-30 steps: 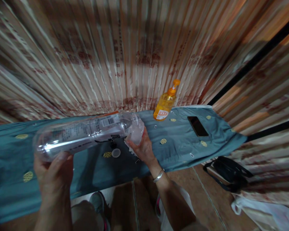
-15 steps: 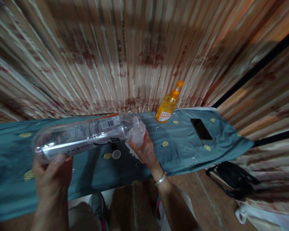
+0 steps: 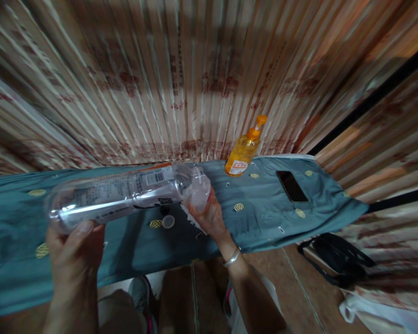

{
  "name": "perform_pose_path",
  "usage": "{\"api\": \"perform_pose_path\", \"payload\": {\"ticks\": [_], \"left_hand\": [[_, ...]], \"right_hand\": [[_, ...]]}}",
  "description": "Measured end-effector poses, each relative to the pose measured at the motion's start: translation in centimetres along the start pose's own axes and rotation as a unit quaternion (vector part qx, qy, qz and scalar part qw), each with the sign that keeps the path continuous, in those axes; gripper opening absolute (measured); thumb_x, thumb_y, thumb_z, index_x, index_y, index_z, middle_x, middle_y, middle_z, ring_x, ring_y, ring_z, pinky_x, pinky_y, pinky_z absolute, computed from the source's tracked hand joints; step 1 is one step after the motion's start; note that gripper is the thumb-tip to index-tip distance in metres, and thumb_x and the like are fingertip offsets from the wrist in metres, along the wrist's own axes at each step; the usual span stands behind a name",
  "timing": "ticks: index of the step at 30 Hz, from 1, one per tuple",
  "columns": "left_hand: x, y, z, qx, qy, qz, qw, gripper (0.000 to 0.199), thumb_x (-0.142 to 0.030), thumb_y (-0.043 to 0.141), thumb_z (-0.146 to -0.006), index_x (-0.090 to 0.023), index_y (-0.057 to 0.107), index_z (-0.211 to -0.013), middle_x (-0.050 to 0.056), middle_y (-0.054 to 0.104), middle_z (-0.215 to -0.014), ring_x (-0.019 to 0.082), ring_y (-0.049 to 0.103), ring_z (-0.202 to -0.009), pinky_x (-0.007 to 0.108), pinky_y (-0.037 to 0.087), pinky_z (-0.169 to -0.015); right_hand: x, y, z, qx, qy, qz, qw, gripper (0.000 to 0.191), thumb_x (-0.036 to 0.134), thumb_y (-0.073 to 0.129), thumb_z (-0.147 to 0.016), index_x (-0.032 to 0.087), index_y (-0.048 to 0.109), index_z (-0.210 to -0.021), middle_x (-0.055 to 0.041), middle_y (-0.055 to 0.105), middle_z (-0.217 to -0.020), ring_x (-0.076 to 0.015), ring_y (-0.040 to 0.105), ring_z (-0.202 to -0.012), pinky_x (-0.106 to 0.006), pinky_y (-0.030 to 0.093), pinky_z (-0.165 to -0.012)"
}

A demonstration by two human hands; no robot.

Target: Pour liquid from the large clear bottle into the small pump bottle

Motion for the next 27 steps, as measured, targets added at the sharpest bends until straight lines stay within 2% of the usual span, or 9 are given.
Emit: {"api": "perform_pose_path", "payload": {"ticks": [7, 12, 16, 22, 27], "left_hand": [[-0.21, -0.05, 0.08, 0.001, -0.004, -0.003, 1.0, 0.077, -0.055, 0.106, -0.046, -0.032, 0.085, -0.116, 0.008, 0.076, -0.12, 0.04, 0.07, -0.127, 0.065, 0.046, -0.125], [-0.45, -0.08, 0.1, -0.017, -0.011, 0.025, 1.0, 0.076, -0.047, 0.109, -0.04, -0.032, 0.085, -0.111, 0.005, 0.077, -0.111, 0.036, 0.071, -0.119, 0.063, 0.045, -0.126], [-0.44, -0.07, 0.04, -0.024, -0.017, 0.027, 0.999, 0.08, -0.048, 0.11, -0.037, -0.032, 0.085, -0.111, 0.006, 0.078, -0.115, 0.036, 0.071, -0.121, 0.064, 0.043, -0.127], [-0.38, -0.36, 0.15, -0.007, -0.004, 0.009, 1.0, 0.078, -0.051, 0.108, -0.046, -0.034, 0.084, -0.118, 0.005, 0.079, -0.124, 0.033, 0.072, -0.125, 0.052, 0.052, -0.121], [-0.33, -0.52, 0.11, 0.008, 0.023, -0.01, 1.0, 0.078, -0.053, 0.105, -0.051, -0.034, 0.081, -0.123, 0.006, 0.077, -0.129, 0.035, 0.071, -0.131, 0.054, 0.052, -0.122]], "right_hand": [[0.16, -0.13, -0.1, 0.017, 0.0, -0.022, 1.0, 0.076, 0.041, 0.086, -0.081, 0.022, 0.063, -0.151, -0.0174, 0.081, -0.134, -0.04, 0.08, -0.12, -0.06, 0.067, -0.109], [0.4, -0.17, -0.21, 0.021, 0.002, -0.028, 0.999, 0.076, 0.04, 0.084, -0.08, 0.019, 0.064, -0.15, -0.0193, 0.081, -0.13, -0.0419, 0.081, -0.12, -0.061, 0.068, -0.107], [0.42, -0.18, -0.25, 0.025, 0.012, -0.027, 0.999, 0.076, 0.04, 0.084, -0.079, 0.02, 0.064, -0.149, -0.0183, 0.081, -0.131, -0.0417, 0.081, -0.12, -0.062, 0.068, -0.106], [0.33, 0.03, -0.16, 0.021, 0.027, -0.029, 0.999, 0.072, 0.042, 0.082, -0.078, 0.022, 0.064, -0.145, -0.0169, 0.084, -0.126, -0.0398, 0.083, -0.112, -0.061, 0.07, -0.101], [0.22, 0.06, -0.12, 0.005, 0.025, -0.018, 1.0, 0.075, 0.041, 0.085, -0.076, 0.026, 0.064, -0.147, -0.0143, 0.084, -0.125, -0.0395, 0.083, -0.112, -0.062, 0.069, -0.103]]}}
Point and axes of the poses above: each hand's wrist, its own z-axis away from the middle knuckle, its own y-axis out of the palm, x = y × z, the point moved 3 cm from there along -z, towards the middle knuckle
